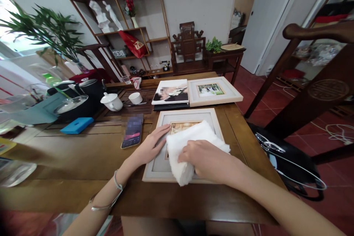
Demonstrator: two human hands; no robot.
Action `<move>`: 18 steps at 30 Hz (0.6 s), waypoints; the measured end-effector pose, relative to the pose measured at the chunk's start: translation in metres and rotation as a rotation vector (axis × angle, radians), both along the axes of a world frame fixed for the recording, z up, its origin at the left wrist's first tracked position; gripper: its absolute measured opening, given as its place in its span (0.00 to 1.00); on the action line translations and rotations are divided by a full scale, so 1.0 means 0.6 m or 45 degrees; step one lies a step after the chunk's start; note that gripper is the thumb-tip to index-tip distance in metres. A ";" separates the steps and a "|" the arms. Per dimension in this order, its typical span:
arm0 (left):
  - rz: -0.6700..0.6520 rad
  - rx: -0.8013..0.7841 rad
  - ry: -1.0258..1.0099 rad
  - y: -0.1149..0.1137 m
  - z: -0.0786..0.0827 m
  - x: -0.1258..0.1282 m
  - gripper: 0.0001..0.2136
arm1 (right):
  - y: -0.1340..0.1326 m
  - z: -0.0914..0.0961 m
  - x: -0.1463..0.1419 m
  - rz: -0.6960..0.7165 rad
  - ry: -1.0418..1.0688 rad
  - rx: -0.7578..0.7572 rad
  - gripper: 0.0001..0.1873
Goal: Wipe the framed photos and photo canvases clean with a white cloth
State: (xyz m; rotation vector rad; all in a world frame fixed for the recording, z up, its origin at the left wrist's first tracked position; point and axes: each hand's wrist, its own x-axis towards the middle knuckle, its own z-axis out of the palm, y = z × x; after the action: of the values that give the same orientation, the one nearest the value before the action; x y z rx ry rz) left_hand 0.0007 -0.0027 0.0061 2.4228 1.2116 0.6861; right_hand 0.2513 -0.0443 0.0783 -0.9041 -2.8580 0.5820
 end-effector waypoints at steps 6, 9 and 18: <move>-0.011 0.009 -0.015 0.001 -0.002 -0.001 0.19 | 0.033 -0.028 -0.007 -0.185 -0.125 0.362 0.22; -0.003 -0.001 -0.007 0.001 -0.002 0.000 0.19 | 0.039 -0.037 -0.015 -0.190 -0.207 0.496 0.20; 0.003 0.003 -0.023 -0.001 0.003 0.001 0.19 | -0.032 0.015 -0.005 0.047 -0.182 0.132 0.19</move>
State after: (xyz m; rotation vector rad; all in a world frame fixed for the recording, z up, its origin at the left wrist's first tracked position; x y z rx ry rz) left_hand 0.0010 -0.0032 0.0079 2.4124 1.2070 0.7093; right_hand 0.2481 -0.0633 0.0876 -0.9137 -3.0049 0.3820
